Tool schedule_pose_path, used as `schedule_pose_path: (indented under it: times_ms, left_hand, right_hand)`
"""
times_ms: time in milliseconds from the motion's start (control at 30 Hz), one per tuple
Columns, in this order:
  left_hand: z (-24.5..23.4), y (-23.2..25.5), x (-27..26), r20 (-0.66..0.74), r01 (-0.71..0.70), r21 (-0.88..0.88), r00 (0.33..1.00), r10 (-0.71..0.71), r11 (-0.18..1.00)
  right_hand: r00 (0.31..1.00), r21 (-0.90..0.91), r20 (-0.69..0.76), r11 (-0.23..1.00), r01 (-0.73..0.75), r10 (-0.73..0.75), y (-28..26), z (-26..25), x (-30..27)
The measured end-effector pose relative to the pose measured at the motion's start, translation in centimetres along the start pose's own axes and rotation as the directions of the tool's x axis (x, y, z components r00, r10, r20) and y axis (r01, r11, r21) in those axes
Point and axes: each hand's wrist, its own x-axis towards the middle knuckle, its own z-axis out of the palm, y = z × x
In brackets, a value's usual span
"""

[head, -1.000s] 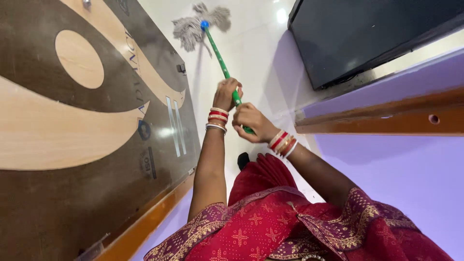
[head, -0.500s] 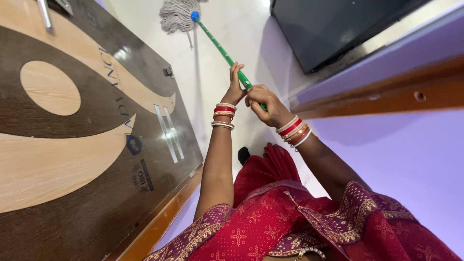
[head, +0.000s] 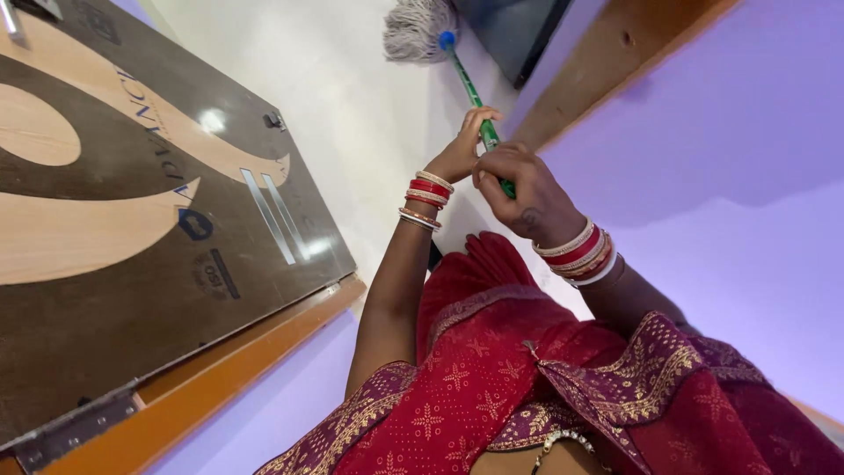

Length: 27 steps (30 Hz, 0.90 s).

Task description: The person mops the floor in a narrow space near a door and a piece of furniture using a mop with a green handle.

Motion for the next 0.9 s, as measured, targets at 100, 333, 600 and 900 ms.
schedule_pose_path:
  times_ms: [100,333,600,900]
  left_hand:
    - [3.3,3.5,-1.1,0.095,0.098,-0.1,0.992,-0.088,0.99]
    - [9.1,10.2,-3.6,-0.029,0.02,0.131,0.999,-0.016,0.991]
    - [12.6,11.1,-2.2,-0.264,-0.217,0.201,0.927,0.267,0.955]
    - [7.2,7.6,-1.9,-0.072,-0.224,0.316,0.963,0.258,0.922]
  right_hand:
    - [0.996,-0.053,0.075,0.998,-0.04,0.044,-2.4,-2.4,-3.4]
    - [0.995,0.04,0.086,0.998,0.054,-0.057,-6.4,-8.2,-9.0]
    - [0.903,0.49,-0.396,0.794,0.36,-0.165,-5.5,-7.6,-11.4]
    - [0.797,0.412,-0.405,0.689,0.596,-0.448,-5.7,-3.9,-8.1]
